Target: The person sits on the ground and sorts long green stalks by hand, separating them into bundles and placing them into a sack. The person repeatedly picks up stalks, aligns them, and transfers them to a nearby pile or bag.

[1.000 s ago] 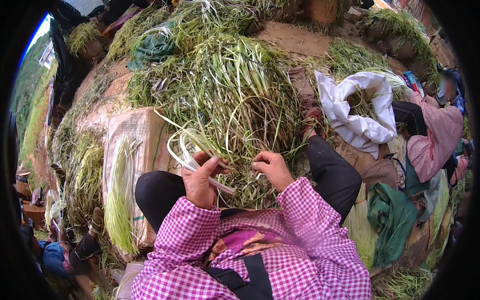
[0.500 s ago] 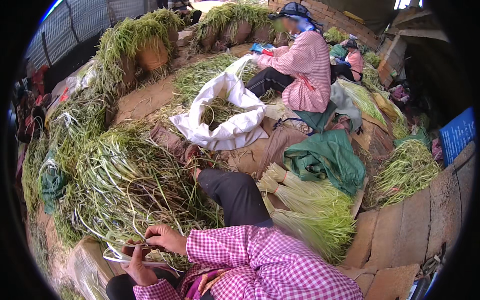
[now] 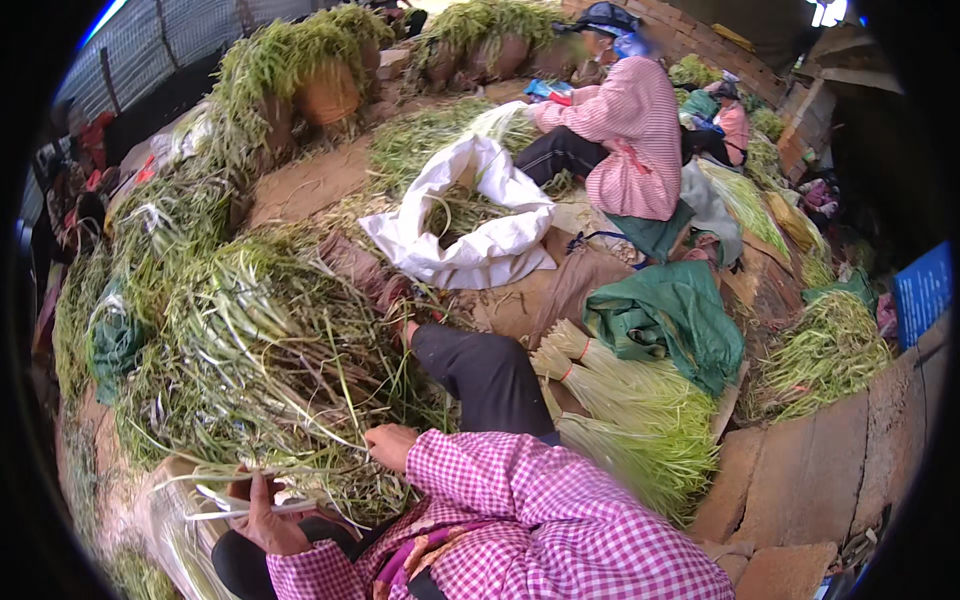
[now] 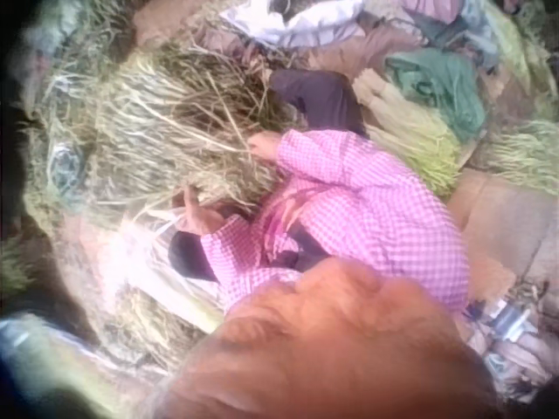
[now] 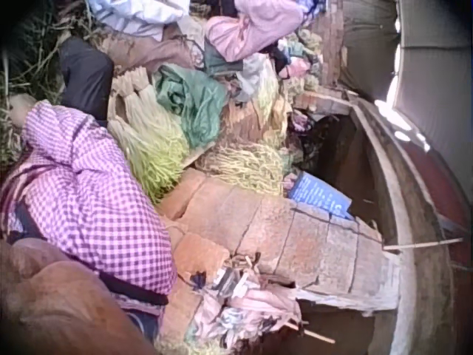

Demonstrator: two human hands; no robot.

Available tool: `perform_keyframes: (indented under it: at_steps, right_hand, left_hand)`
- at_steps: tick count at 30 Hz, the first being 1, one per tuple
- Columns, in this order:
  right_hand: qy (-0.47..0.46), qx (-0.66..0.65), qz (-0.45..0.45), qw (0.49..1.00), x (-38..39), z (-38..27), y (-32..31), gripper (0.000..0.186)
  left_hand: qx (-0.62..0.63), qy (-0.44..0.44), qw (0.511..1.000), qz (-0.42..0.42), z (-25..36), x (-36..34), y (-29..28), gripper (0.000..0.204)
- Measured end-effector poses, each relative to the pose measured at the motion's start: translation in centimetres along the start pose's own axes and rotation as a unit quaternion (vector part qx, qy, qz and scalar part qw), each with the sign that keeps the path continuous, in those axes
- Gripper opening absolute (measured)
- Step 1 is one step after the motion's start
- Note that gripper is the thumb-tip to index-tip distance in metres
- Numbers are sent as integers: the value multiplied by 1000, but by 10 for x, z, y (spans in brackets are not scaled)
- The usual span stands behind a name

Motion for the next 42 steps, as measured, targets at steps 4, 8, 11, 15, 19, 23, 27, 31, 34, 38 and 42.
perform_keyframes:
  at_steps: [4, 8, 11, 15, 19, 23, 27, 31, 34, 38, 42]
  right_hand:
    - [-206, 48, 41, 977, 7, -42, -17, 27]
    - [-312, -225, 2, 923, 6, -98, -20, 26]
    - [-284, -282, 32, 916, 6, -114, -10, 14]
    - [-145, -500, 69, 851, 2, -89, -2, 7]
    - [-98, -617, 218, 750, -16, -42, -40, 6]
    - [-53, -599, 396, 694, -23, 1, -100, 10]
    - [-120, -554, 367, 738, -24, -1, -120, 9]
    - [-171, -491, 279, 807, -25, -43, -106, 7]
    - [-180, -437, 197, 859, -25, -86, -85, 5]
    - [-249, -317, 51, 914, -21, -133, -54, 7]
    - [-425, -170, 59, 887, -23, -157, -38, 41]
  left_hand:
    - [0, -8, 1000, 6, -5, 2, -1, 24]
    - [4, -8, 999, -44, -7, 6, 8, 21]
    - [11, -59, 998, -5, -8, 6, 6, 26]
    - [151, -132, 977, -68, -13, 4, 1, 17]
    - [201, -184, 958, -86, -17, 0, -10, 16]
    - [165, -188, 966, -67, -16, -3, -22, 19]
    - [101, -131, 986, 17, -16, -6, -29, 25]
    - [99, -66, 992, 40, -15, -7, -28, 29]
    - [62, -57, 996, 2, -18, -1, -18, 27]
    - [-50, -67, 983, -162, -25, 12, 4, 30]
    - [27, -104, 970, -220, -19, 16, 3, 26]
Point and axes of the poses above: each hand's wrist, its own x-axis away from the middle knuckle, its own y-axis out of the palm, z = x × y, the point moved 3 cm from there along -x, towards the middle knuckle, and after that the axes turned 13 degrees about -y, right-handed, at the moved point
